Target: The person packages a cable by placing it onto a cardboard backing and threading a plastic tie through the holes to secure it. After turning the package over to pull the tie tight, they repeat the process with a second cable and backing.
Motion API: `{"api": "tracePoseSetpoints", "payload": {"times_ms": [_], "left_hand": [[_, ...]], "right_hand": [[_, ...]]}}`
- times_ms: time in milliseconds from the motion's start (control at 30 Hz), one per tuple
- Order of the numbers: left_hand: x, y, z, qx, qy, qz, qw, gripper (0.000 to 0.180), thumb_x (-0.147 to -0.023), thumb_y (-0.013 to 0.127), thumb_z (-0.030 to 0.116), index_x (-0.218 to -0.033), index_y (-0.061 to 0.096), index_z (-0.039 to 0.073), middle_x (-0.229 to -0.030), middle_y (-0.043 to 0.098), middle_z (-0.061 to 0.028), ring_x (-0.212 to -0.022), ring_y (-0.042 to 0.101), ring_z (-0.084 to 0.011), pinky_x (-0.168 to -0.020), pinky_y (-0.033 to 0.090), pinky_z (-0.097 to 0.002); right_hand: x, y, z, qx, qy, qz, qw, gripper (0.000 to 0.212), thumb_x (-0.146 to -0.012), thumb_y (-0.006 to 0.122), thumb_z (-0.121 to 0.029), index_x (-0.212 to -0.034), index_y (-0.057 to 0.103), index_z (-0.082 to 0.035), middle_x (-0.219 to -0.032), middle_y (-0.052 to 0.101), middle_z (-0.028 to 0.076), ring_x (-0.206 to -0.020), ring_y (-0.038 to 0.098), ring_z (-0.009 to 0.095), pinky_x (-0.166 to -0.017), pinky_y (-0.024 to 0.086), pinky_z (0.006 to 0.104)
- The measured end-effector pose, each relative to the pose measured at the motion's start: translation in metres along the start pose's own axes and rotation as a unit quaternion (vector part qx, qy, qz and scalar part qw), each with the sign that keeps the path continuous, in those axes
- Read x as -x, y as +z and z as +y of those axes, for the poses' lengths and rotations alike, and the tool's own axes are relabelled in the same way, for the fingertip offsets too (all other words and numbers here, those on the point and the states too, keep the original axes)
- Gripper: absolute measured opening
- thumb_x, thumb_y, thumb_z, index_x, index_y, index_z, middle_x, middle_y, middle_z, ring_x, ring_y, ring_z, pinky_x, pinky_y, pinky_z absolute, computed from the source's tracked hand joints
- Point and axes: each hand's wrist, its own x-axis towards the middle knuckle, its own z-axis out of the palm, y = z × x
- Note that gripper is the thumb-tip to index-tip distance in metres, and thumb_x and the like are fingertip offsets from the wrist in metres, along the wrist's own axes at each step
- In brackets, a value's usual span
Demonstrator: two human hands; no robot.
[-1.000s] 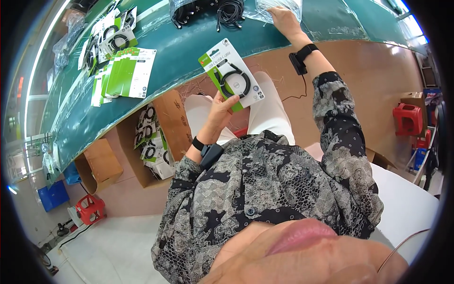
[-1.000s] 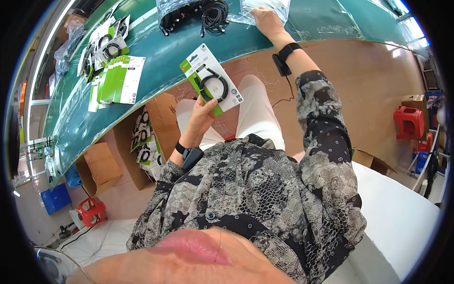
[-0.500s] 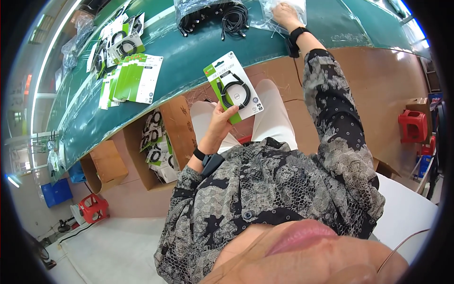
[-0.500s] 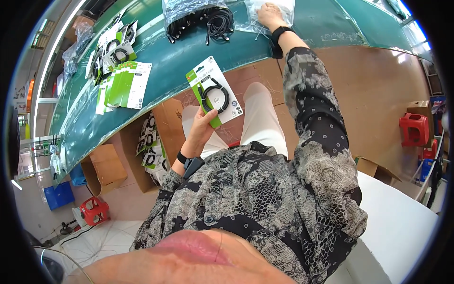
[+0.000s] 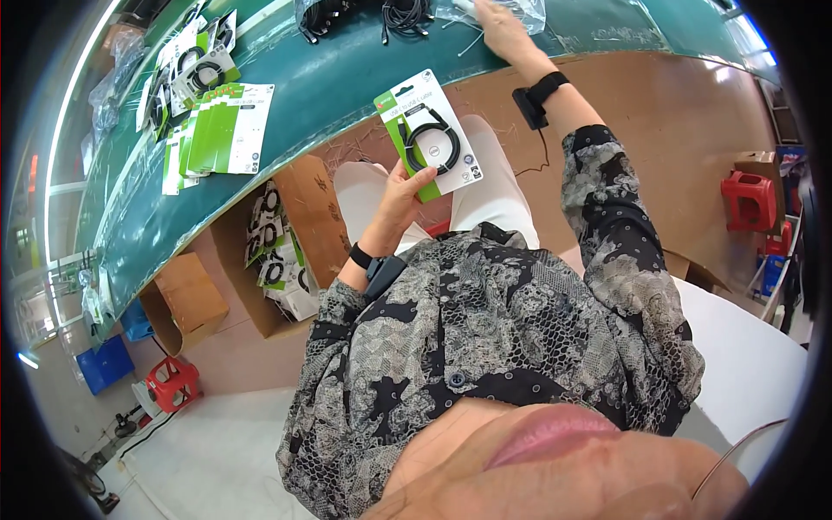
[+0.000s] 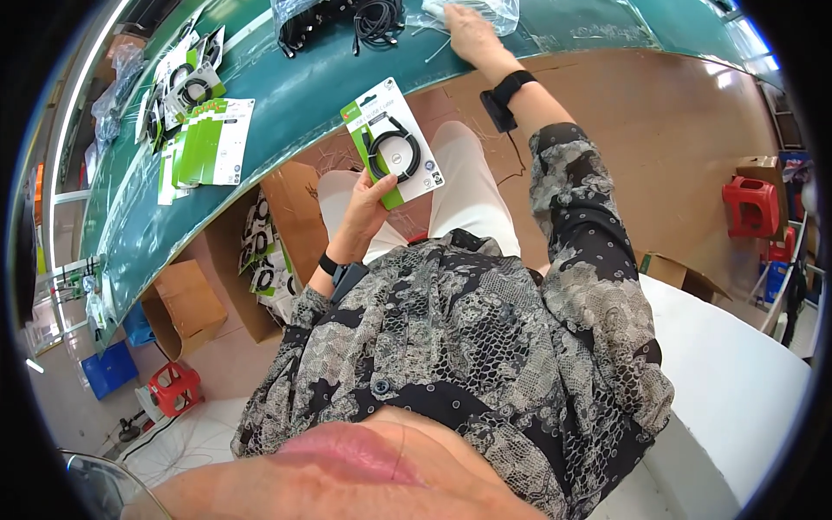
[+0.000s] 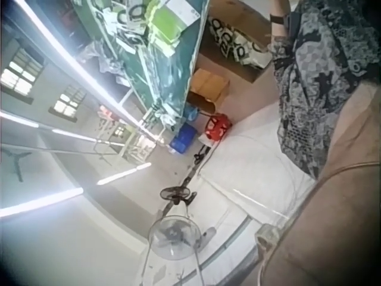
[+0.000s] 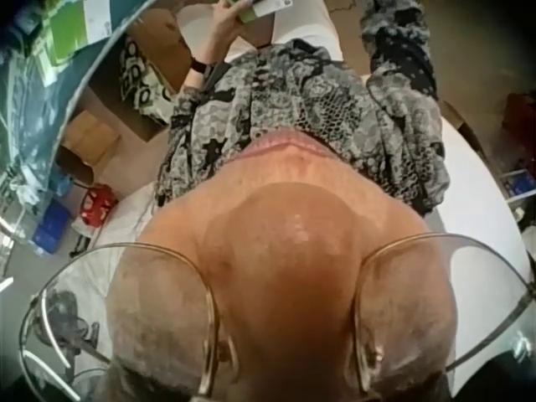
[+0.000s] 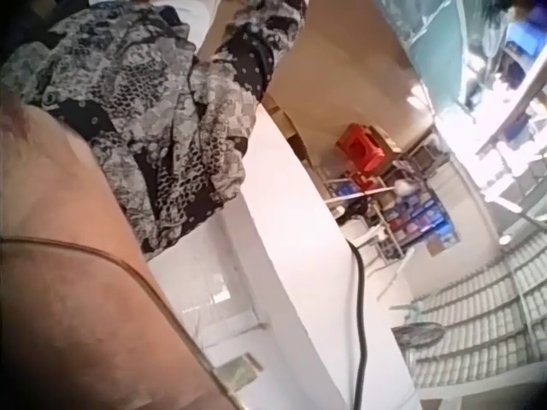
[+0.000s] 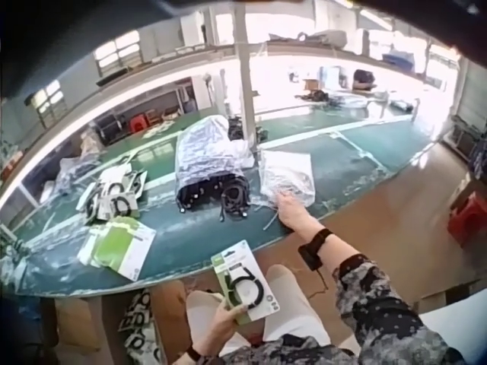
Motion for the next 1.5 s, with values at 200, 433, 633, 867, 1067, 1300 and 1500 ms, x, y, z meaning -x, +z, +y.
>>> {"api": "tracePoseSetpoints", "payload": {"times_ms": [200,433,633,867,1067,1300,1500], "left_hand": [[0.008,-0.001,0.01,0.032,0.008,0.007,0.999,0.041,-0.085,0.065,0.003,-0.122,0.049,0.006,-0.114,0.059,-0.0052,-0.104,0.059,-0.0167,-0.092,0.05,-0.0347],[0.006,0.008,0.013,0.024,0.013,0.008,1.0,0.043,-0.085,0.064,0.0,-0.124,0.047,0.007,-0.116,0.058,-0.0055,-0.106,0.059,-0.0174,-0.093,0.05,-0.0361],[-0.011,0.028,0.034,0.036,0.105,0.002,0.994,0.047,-0.086,0.062,0.0,-0.128,0.043,0.008,-0.122,0.054,-0.0063,-0.111,0.056,-0.0189,-0.094,0.049,-0.0368],[-0.022,0.046,0.055,0.04,0.158,-0.041,0.986,0.04,-0.093,0.056,0.01,-0.13,0.041,0.008,-0.122,0.054,-0.0071,-0.113,0.055,-0.0208,-0.091,0.05,-0.0369],[-0.021,0.053,0.051,0.22,0.04,-0.117,0.968,0.039,-0.095,0.052,0.027,-0.127,0.044,0.006,-0.114,0.055,-0.0078,-0.098,0.055,-0.0183,-0.081,0.048,-0.0332],[-0.018,0.07,0.057,0.456,-0.072,-0.208,0.862,0.043,-0.095,0.051,0.034,-0.12,0.048,-0.001,-0.092,0.051,-0.0046,-0.078,0.047,-0.0137,-0.069,0.041,-0.0284],[-0.019,0.071,0.06,0.608,-0.123,-0.205,0.757,0.032,-0.094,0.055,0.024,-0.109,0.048,-0.004,-0.083,0.045,-0.0034,-0.071,0.047,-0.0117,-0.065,0.042,-0.0254]], "right_hand": [[-0.011,-0.046,-0.017,0.005,-0.057,-0.11,0.992,0.014,-0.08,0.049,-0.007,-0.087,0.061,-0.003,-0.09,0.062,0.017,-0.084,0.062,0.035,-0.071,0.05,0.0439],[0.002,-0.038,-0.029,0.11,-0.159,-0.159,0.968,0.008,-0.081,0.052,-0.009,-0.079,0.059,-0.007,-0.073,0.06,0.016,-0.076,0.064,0.032,-0.064,0.05,0.041],[0.019,-0.083,-0.058,-0.207,-0.109,-0.057,0.97,0.008,-0.081,0.058,-0.002,-0.085,0.064,-0.003,-0.064,0.059,0.013,-0.068,0.063,0.03,-0.063,0.05,0.0327],[0.097,-0.086,-0.1,-0.566,0.237,-0.051,0.788,0.009,-0.089,0.058,-0.002,-0.098,0.06,-0.001,-0.085,0.065,0.008,-0.075,0.064,0.018,-0.066,0.053,0.0292],[0.121,-0.094,-0.12,-0.516,0.269,-0.113,0.805,0.011,-0.09,0.059,-0.004,-0.099,0.061,0.001,-0.084,0.064,0.004,-0.071,0.059,0.008,-0.065,0.05,0.021],[0.114,-0.113,-0.141,-0.451,0.223,-0.059,0.863,0.01,-0.09,0.06,-0.004,-0.098,0.062,0.002,-0.082,0.063,0.002,-0.069,0.058,0.007,-0.064,0.049,0.0194],[0.106,-0.12,-0.149,-0.393,0.163,-0.011,0.905,0.007,-0.084,0.064,-0.001,-0.09,0.064,0.002,-0.079,0.062,0.002,-0.068,0.058,0.007,-0.062,0.048,0.0196]]}}
